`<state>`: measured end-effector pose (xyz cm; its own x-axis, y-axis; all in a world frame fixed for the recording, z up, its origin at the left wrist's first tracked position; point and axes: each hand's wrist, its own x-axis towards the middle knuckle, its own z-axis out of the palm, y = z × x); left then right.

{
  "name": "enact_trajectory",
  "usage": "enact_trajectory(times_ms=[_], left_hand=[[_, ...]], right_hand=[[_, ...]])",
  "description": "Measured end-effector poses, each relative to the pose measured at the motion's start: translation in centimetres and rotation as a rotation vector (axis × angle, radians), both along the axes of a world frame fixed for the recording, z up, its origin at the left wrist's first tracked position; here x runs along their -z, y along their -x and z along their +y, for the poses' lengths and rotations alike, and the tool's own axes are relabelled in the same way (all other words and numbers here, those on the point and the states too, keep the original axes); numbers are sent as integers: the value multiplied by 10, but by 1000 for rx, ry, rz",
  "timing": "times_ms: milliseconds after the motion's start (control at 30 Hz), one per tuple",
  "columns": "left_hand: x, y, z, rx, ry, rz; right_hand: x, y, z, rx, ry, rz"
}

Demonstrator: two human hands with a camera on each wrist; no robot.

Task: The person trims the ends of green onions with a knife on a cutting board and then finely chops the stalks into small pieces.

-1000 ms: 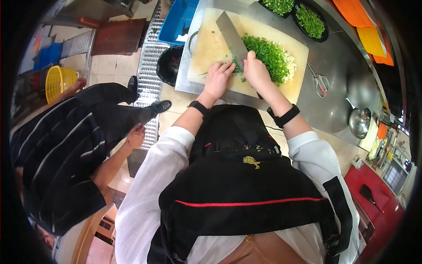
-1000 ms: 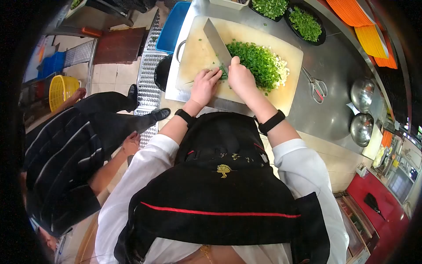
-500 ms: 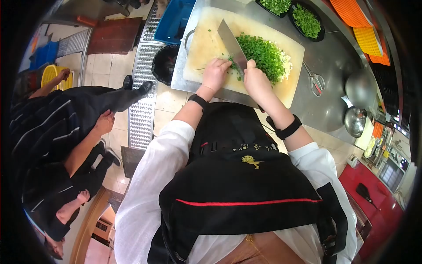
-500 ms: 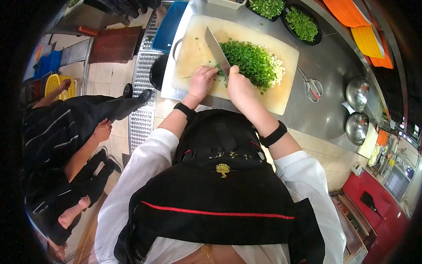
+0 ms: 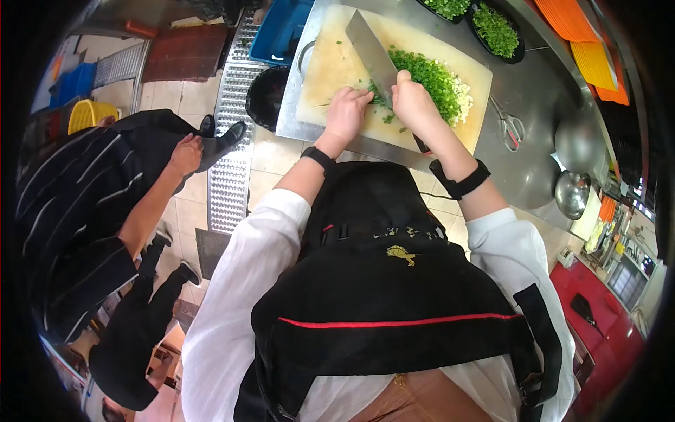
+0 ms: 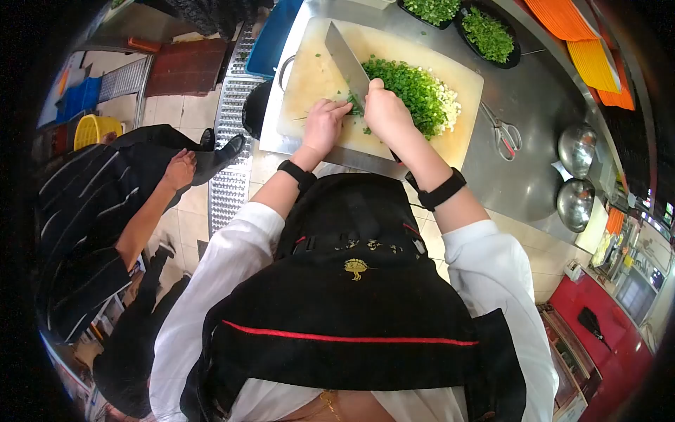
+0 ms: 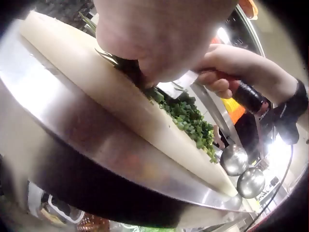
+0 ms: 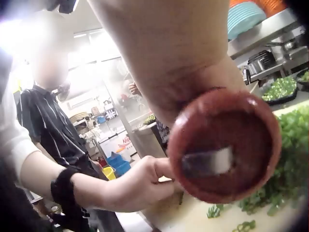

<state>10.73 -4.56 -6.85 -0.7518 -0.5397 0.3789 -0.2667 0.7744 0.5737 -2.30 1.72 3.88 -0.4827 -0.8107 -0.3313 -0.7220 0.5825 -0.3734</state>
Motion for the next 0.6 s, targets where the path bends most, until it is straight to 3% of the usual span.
enact_trajectory(times_ms=[367,600], left_hand=[[7,7,1,-116,-127,152],[-4,-1,6,-70,12,45]], right_hand=[[12,-28,28,30,-49,7],[30,-18,5,70,73,60]])
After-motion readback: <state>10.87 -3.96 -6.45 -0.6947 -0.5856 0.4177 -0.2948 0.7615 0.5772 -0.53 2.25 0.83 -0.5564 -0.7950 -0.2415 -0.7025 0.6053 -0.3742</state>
